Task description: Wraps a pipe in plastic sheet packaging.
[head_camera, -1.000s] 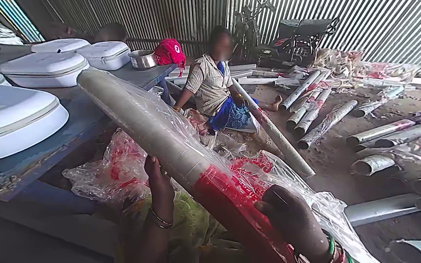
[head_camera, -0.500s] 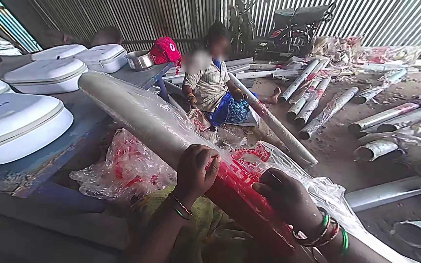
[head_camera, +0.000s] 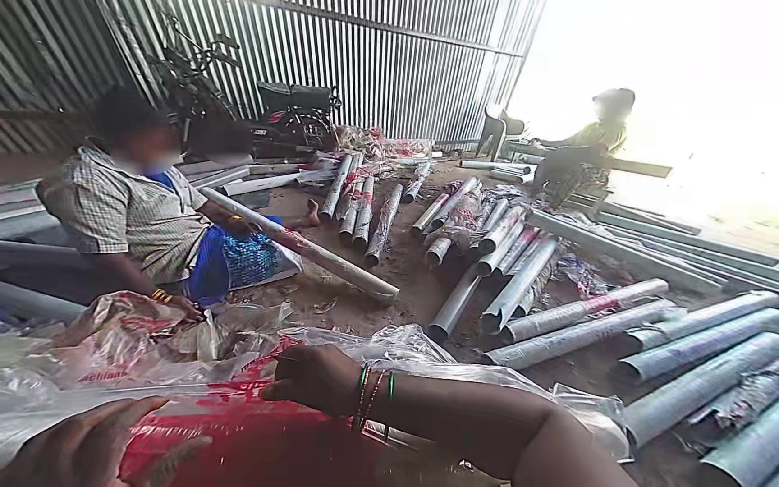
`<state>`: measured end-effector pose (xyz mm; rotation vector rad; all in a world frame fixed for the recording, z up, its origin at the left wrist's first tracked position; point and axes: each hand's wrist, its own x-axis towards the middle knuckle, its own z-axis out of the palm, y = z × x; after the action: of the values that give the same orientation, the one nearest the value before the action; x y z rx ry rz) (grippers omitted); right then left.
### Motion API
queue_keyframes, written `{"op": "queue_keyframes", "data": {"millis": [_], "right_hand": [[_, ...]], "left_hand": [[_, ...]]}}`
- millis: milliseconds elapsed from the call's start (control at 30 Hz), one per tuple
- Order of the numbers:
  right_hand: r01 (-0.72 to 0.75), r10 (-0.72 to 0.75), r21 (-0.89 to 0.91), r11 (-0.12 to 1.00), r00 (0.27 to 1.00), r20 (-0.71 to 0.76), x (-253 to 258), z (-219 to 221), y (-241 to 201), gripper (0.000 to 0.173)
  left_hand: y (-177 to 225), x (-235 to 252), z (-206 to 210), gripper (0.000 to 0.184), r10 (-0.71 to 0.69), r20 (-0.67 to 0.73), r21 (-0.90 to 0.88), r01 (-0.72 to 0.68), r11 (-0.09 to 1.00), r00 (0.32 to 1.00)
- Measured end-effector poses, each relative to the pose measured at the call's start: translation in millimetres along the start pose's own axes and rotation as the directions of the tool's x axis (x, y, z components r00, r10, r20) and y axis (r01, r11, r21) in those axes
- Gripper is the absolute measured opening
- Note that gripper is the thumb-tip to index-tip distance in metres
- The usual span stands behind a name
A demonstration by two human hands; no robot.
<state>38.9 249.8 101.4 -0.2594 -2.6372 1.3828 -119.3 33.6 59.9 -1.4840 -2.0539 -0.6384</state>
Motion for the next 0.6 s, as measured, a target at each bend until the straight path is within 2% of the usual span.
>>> {"op": "queue_keyframes", "data": {"millis": [133,433,600], "right_hand": [[0.023,-0.016,-0.152,0.988,0.999,0.042,5,-8,-3,0.031],[0.032,-0.001,-0.304,0.952,0.995,0.105,18,-17,3,0.034],[0.048,0.036,-0.424,0.904,0.982,0.188,18,-18,-5,0.036]], "left_hand": [[0,4,0,0.079,-0.014,0.058,0.013,0.013,1.000,0.998],[-4,15,4,0.068,-0.026,0.127,0.029,0.022,0.999,0.992],[-4,8,-2,0.062,-0.015,0.175,0.020,0.012,1.000,0.984]]}}
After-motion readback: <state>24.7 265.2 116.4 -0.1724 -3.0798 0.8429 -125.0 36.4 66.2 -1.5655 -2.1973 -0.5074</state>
